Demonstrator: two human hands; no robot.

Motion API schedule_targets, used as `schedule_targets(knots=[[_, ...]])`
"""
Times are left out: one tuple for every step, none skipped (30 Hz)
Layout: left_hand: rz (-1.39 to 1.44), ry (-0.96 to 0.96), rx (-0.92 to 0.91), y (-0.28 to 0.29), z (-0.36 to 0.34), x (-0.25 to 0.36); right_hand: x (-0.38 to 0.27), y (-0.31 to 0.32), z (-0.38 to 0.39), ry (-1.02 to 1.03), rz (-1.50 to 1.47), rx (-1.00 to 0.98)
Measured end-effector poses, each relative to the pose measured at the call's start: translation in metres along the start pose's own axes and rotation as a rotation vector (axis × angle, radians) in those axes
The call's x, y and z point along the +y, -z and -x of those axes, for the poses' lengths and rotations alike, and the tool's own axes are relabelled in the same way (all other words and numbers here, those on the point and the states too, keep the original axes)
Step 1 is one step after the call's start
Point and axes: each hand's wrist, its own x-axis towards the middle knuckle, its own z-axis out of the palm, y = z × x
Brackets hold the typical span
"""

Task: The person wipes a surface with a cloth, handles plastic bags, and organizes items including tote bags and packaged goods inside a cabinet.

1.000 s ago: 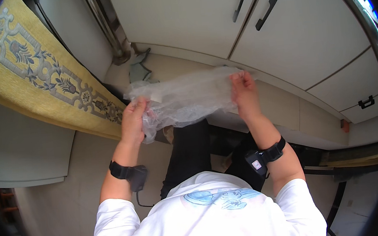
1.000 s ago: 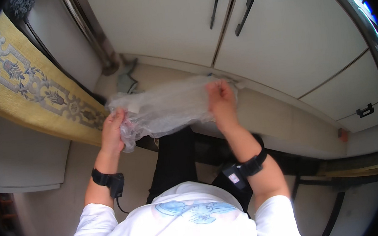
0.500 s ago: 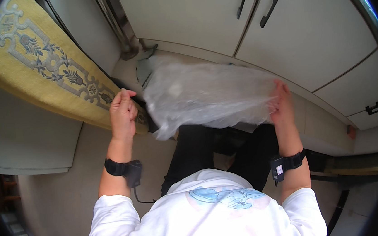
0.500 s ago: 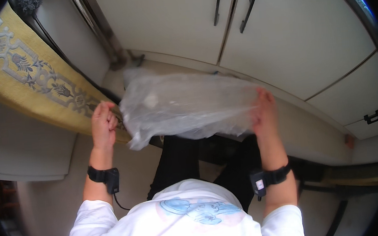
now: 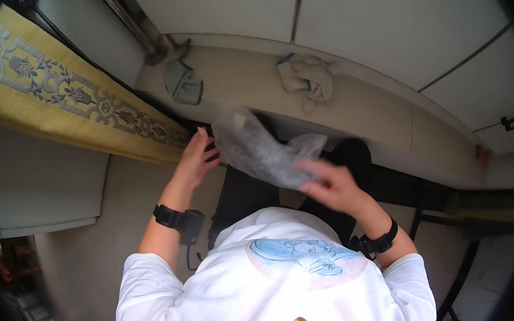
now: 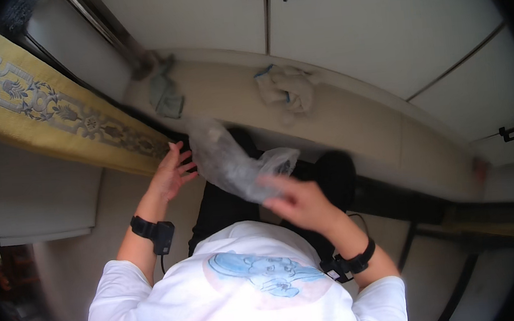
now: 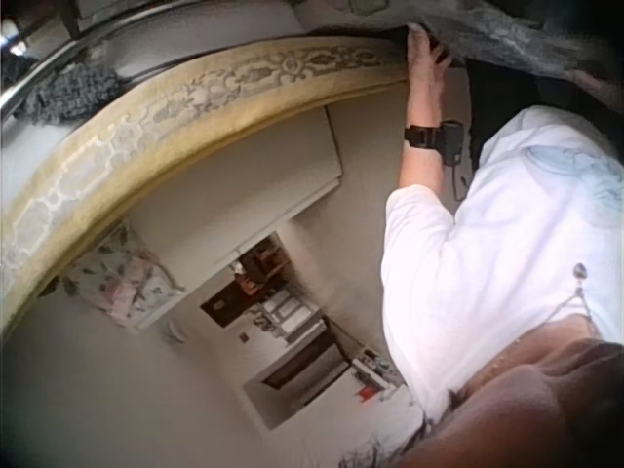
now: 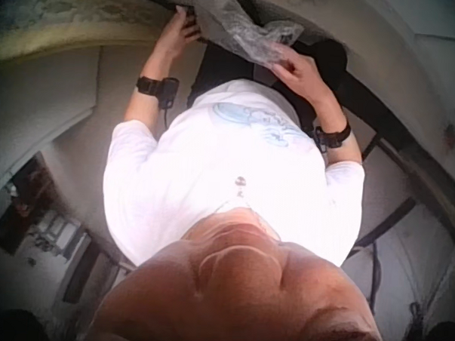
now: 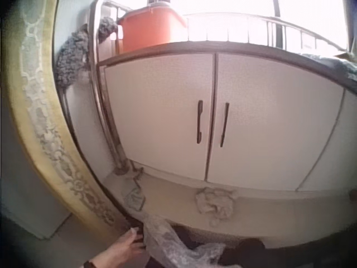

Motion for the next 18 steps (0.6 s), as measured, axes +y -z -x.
schedule_targets(knots=[[0.052, 0.004, 0.051, 0.001, 0.002, 0.0, -0.004, -0.002, 0.007, 0.154, 0.217, -0.161], [0.036, -0.031, -0.05, 0.011, -0.004, -0.002, -0.006, -0.005, 0.011, 0.145, 0.211, -0.161], [0.035, -0.02, -0.051, 0.009, -0.003, 0.0, -0.01, -0.007, 0.013, 0.154, 0.438, -0.392], [0.047, -0.049, -0.058, 0.005, 0.002, 0.007, -0.012, -0.008, 0.015, 0.162, 0.663, -0.626], [0.06, -0.077, -0.063, 0.002, 0.006, 0.01, -0.008, -0.01, 0.019, 0.153, 0.655, -0.63], [0.156, -0.061, -0.043, 0.003, 0.007, 0.013, 0.0, -0.013, 0.019, 0.248, 0.639, -0.599], [0.158, -0.054, -0.039, 0.005, 0.008, 0.013, 0.006, -0.015, 0.02, 0.342, 0.62, -0.569], [0.118, -0.053, -0.15, 0.008, 0.01, 0.013, 0.012, -0.018, 0.022, 0.338, 0.614, -0.576], [0.08, -0.058, -0.26, 0.011, 0.009, 0.013, 0.016, -0.019, 0.018, 0.397, 0.629, -0.514], [0.086, -0.057, -0.254, 0.014, 0.007, 0.01, 0.019, -0.02, 0.016, 0.456, 0.641, -0.451], [0.096, -0.123, -0.218, 0.017, 0.005, 0.003, 0.022, -0.019, 0.015, 0.458, 0.636, -0.46], [0.111, -0.21, -0.181, 0.023, 0.009, 0.004, 0.021, -0.02, 0.01, 0.439, 0.657, -0.446], [0.122, -0.23, -0.169, 0.029, 0.015, 0.004, 0.019, -0.021, 0.006, 0.423, 0.677, -0.432], [0.224, -0.29, -0.152, 0.034, 0.021, 0.006, 0.018, -0.022, 0.001, 0.447, 0.684, -0.443], [0.315, -0.343, -0.131, 0.036, 0.025, 0.012, 0.018, -0.02, -0.005, 0.384, 0.722, -0.402], [0.318, -0.351, -0.115, 0.039, 0.026, 0.015, 0.021, -0.018, -0.009, 0.317, 0.759, -0.363], [0.402, -0.396, -0.17, 0.043, 0.027, 0.02, 0.026, -0.017, -0.013, 0.336, 0.754, -0.371], [0.488, -0.447, -0.233, 0.044, 0.029, 0.023, 0.032, -0.015, -0.015, 0.195, 0.768, -0.376]])
